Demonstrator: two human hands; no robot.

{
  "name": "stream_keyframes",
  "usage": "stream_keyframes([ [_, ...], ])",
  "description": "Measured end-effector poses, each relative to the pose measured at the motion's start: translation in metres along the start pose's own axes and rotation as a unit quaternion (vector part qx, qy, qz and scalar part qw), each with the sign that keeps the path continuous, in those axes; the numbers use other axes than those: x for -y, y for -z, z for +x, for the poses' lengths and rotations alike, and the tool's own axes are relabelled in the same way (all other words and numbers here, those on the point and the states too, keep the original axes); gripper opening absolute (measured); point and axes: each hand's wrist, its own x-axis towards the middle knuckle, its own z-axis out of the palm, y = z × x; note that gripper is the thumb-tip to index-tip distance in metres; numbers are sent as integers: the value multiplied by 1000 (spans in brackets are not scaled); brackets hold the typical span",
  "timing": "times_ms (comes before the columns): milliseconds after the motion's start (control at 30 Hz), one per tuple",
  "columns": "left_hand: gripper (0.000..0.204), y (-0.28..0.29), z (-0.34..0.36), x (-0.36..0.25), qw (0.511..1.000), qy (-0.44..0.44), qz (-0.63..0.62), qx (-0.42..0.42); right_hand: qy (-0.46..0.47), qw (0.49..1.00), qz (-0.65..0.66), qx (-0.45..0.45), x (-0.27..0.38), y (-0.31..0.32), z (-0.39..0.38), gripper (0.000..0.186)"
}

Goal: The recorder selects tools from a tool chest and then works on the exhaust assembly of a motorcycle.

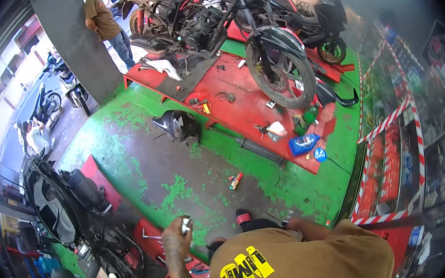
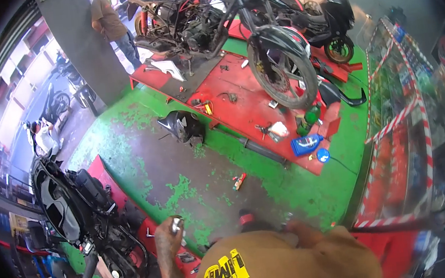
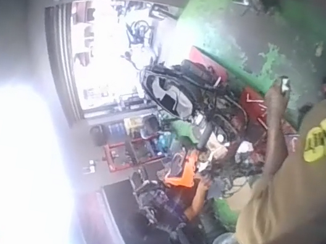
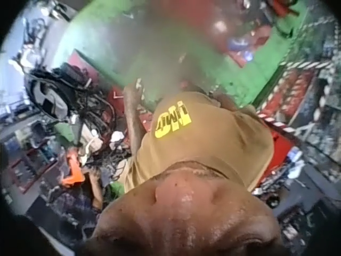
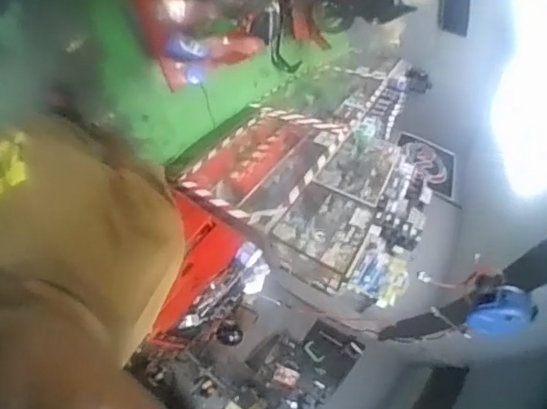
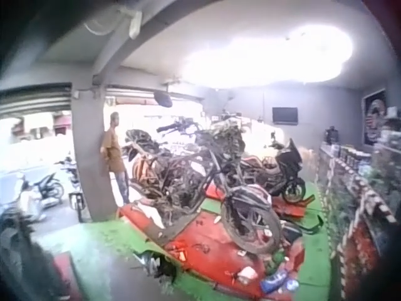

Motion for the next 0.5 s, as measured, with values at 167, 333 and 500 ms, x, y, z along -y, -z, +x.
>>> stream_keyframes([
  [167, 16, 41, 127, 41, 993, 65, -63, -71, 198, 976, 54, -73, 194, 169, 103, 44],
  [333, 18, 85, 222, 147, 980, 129, -93, -116, 172, 983, 50, 48, 415, 302, 165, 61],
  [500, 22, 146, 332, 271, 964, 198, -86, -154, 218, 972, 76, -50, 511, 329, 263, 52],
])
